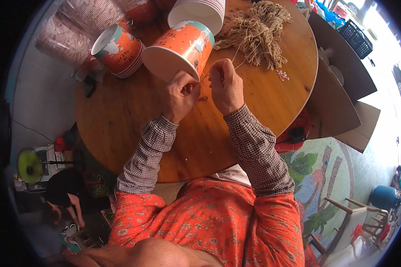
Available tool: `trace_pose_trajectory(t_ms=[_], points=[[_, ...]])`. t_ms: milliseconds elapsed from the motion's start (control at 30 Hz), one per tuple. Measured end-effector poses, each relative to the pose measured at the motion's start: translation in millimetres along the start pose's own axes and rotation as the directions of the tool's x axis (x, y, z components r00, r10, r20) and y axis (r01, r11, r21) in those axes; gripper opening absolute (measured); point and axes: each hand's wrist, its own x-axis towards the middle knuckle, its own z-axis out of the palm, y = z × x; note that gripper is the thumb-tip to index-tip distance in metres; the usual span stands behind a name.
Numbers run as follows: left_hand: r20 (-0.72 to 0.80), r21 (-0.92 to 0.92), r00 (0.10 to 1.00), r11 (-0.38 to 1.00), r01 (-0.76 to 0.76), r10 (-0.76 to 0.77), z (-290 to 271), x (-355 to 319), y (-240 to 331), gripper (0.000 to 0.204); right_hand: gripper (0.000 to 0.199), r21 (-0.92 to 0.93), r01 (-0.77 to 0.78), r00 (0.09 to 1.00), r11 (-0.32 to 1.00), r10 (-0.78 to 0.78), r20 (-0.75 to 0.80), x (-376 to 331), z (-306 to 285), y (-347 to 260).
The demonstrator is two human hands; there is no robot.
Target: Attaching yellow strings to small plastic buckets.
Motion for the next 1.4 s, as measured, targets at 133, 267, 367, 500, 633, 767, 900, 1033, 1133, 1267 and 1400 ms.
trace_pose_trajectory(t_ms=[133, 267, 367, 500, 633, 767, 900, 1033, 1133, 1267, 1400], points=[[0.004, -0.083, 0.998, 0.994, 0.064, -0.064, 1, -3, -7, 0.009, 0.006, 0.156, -0.058, 0.998, 0.986, 0.059, -0.001, 1, 1, 1], [-0.095, -0.012, 0.995, 1.000, 0.009, -0.010, 0, -2, 12, 0.012, 0.004, 0.104, 0.049, 0.998, 0.993, -0.054, 0.045, 1, -4, 1], [-0.125, -0.011, 0.991, 0.998, -0.055, 0.053, -1, -2, 10, 0.016, 0.002, 0.007, 0.232, 0.971, 0.973, -0.232, 0.066, -5, 0, -9], [-0.020, -0.265, 0.994, 0.959, 0.097, -0.106, -1, -6, 10, 0.016, 0.011, -0.199, 0.488, 0.872, 0.850, -0.465, 0.154, -6, -3, -12], [-0.004, -0.240, 0.992, 0.964, 0.119, -0.123, -4, -7, -3, 0.016, 0.023, -0.273, 0.574, 0.818, 0.772, -0.551, 0.162, -7, 0, -16], [-0.064, 0.016, 0.976, 0.978, -0.208, 0.209, -9, 1, -5, 0.012, 0.026, -0.203, 0.529, 0.848, 0.824, -0.506, 0.157, -7, -2, -21], [-0.159, -0.019, 0.961, 0.973, -0.232, 0.226, -12, 6, 8, 0.009, 0.024, -0.160, 0.584, 0.811, 0.796, -0.580, 0.077, -1, 0, -39], [-0.229, -0.036, 0.957, 0.981, -0.192, 0.179, -22, 7, 13, 0.008, 0.020, -0.147, 0.740, 0.672, 0.656, -0.728, 0.134, 18, 3, -84], [-0.157, -0.279, 0.984, 0.952, -0.123, 0.081, -31, 5, 17, 0.008, 0.017, -0.100, 0.766, 0.643, 0.635, -0.756, 0.124, 34, 11, -101], [-0.033, -0.074, 0.986, 0.983, -0.166, 0.164, -70, 12, 31, 0.011, 0.017, -0.156, 0.737, 0.673, 0.658, -0.735, 0.082, 39, 3, -112], [0.199, 0.226, 0.900, 0.876, -0.427, 0.387, -106, 26, 50, 0.018, 0.019, -0.146, 0.670, 0.741, 0.728, -0.669, 0.065, 21, -15, -120]])
